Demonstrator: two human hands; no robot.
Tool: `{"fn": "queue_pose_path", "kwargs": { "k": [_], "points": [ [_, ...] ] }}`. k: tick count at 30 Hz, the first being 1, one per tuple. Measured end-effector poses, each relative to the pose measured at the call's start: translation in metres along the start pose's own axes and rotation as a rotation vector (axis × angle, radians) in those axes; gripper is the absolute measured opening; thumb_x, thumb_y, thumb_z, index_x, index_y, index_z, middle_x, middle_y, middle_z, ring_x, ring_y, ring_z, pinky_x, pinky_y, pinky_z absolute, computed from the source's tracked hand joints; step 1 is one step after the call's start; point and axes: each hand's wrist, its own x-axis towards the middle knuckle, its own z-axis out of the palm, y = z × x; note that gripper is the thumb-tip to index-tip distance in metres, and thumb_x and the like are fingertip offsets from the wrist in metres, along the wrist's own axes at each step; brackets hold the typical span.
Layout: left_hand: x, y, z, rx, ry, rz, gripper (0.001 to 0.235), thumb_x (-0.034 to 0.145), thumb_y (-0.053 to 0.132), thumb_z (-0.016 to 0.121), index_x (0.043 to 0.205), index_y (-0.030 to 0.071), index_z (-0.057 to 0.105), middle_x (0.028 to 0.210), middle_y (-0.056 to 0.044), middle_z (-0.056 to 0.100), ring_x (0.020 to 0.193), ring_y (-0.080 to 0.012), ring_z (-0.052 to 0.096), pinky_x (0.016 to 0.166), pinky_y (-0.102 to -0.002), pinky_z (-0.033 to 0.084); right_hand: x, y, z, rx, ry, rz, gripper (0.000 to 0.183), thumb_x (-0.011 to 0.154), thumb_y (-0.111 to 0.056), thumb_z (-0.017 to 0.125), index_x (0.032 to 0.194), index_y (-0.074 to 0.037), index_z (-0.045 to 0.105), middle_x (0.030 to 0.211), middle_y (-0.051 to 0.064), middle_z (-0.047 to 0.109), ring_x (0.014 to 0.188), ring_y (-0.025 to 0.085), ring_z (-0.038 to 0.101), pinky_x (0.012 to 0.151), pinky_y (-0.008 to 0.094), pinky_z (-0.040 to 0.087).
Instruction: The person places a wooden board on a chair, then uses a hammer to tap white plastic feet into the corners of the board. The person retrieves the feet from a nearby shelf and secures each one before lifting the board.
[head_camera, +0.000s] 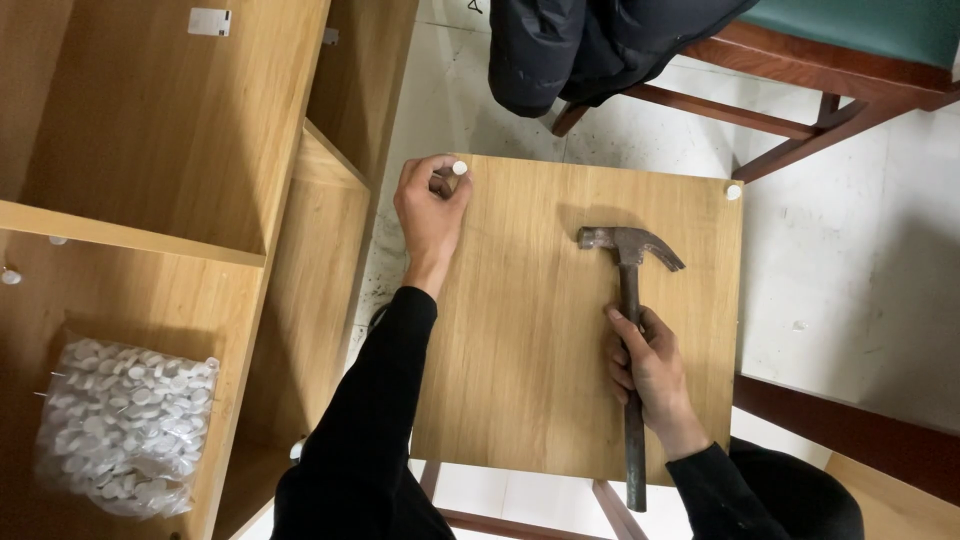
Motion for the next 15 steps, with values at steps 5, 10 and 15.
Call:
{"fn": "queue_pose_path", "kwargs": {
  "k": [5,10,15],
  "points": [
    [0.0006,-0.0004,0.0009,0.015,0.003,-0.002,0.022,0.096,0.005,0.091,0.117,0.007,0.083,0.105,-0.009,0.07,0.078,-0.0207,0.078,0.067,-0.035,0.065,-0.0046,-0.007,0.0038,0.004,-0.001,-0.007,0.037,0.115,-0.024,0.074,0.135,0.007,0.066,0.068,0.005,0.042,0.037,0.017,0.043,0.025,0.037,0.037],
    [0.0003,-0.0007,0.0023,0.019,0.001,0.0,0.022,0.096,0.006,0.091,0.116,0.007,0.083,0.105,-0.01,0.07,0.078,-0.022,0.079,0.067,-0.036,0.066,0.0003,-0.0013,0.0002,0.001,-0.002,-0.012,0.038,0.115,-0.022,0.073,0.136,0.009,0.066,0.067,0.005,0.043,0.036,0.017,0.044,0.024,0.037,0.037],
    [0.0002,0.0004,0.002,0.029,0.003,-0.009,0.022,0.095,0.006,0.091,0.116,0.007,0.083,0.106,-0.009,0.07,0.078,-0.0222,0.079,0.068,-0.036,0.067,0.0021,-0.0005,0.0005,-0.005,0.007,0.001,0.04,0.115,-0.024,0.074,0.137,0.008,0.066,0.068,0.005,0.042,0.037,0.016,0.043,0.024,0.037,0.036]
  ]
}}
